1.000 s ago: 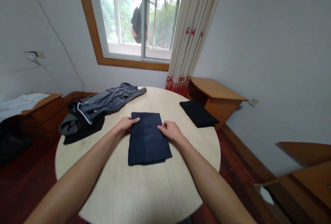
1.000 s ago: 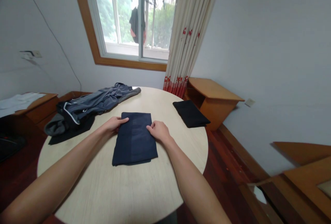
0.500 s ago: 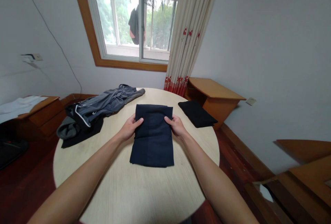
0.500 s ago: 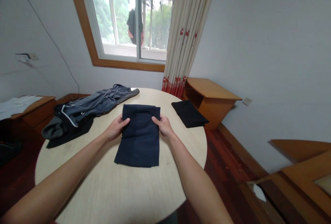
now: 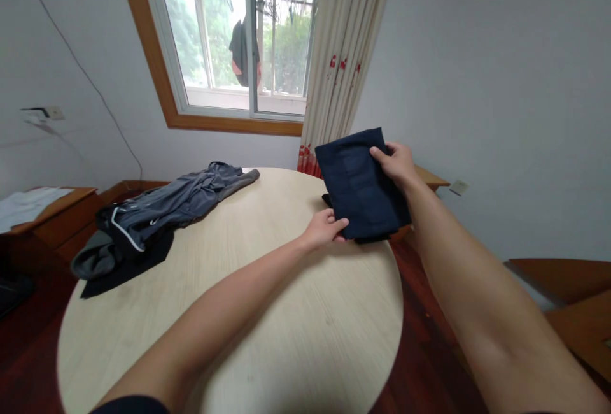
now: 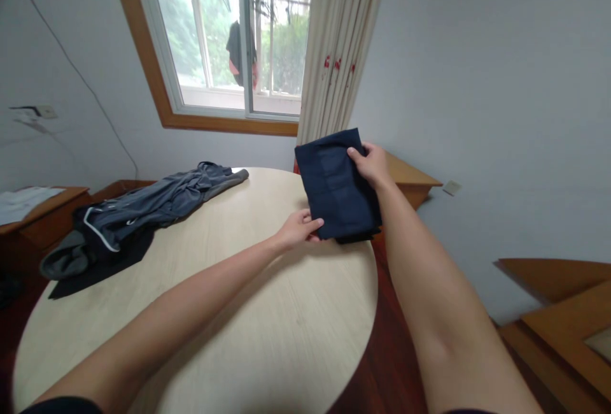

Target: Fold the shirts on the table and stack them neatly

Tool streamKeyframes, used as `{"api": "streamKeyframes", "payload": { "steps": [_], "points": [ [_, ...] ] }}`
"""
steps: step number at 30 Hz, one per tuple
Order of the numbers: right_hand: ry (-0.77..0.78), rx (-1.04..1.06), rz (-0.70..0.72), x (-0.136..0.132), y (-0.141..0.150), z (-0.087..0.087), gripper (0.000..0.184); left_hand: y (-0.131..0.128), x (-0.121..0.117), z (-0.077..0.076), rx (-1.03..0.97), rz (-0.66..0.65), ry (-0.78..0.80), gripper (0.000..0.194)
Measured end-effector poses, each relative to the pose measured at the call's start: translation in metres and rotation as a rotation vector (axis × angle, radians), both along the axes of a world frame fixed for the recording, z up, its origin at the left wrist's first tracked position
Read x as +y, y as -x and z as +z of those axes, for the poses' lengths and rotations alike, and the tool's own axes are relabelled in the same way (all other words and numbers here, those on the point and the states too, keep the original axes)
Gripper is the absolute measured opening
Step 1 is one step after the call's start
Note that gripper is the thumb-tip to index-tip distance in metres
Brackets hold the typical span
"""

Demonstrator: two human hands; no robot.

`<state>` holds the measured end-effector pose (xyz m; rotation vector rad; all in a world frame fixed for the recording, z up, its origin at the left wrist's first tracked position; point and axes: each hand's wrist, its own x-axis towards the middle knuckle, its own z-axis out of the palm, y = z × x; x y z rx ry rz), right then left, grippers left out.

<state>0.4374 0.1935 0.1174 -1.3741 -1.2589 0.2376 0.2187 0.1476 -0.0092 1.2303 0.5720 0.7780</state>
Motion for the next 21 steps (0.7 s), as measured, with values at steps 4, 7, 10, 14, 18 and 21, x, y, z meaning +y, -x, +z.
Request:
{"api": "streamKeyframes", "payload": {
  "steps": [4, 7, 10, 14, 18, 21],
  "points": [
    [0.288, -0.357, -0.272, 0.020, -0.007, -0.005, 0.050, -0.043, 0.003, -0.010, 0.052, 0.022, 0.215, 0.034],
    [0.445, -0.470, -0.244, 0.014, 0.015, -0.045, 0.056, -0.023, -0.005, -0.034, 0.153, -0.108, 0.283, 0.035],
    [0.491, -0.547, -0.158, -0.003, 0.052, -0.086, 0.049, 0.031, -0.008, -0.048, 0.189, -0.174, 0.213, 0.032],
    [0.528, -0.669, 0.014, -0.027, 0.116, -0.122, 0.041, 0.125, 0.006, -0.044, 0.271, 0.107, -0.014, 0.032],
    [0.623, -0.794, 0.256, -0.044, 0.178, -0.145, 0.046, 0.216, 0.026, -0.030, 0.718, 0.465, -0.527, 0.027],
    [0.641, -0.847, 0.215, -0.051, 0.205, -0.157, 0.048, 0.267, 0.033, -0.024, 1.015, 0.663, -0.778, 0.034]
  ]
}}
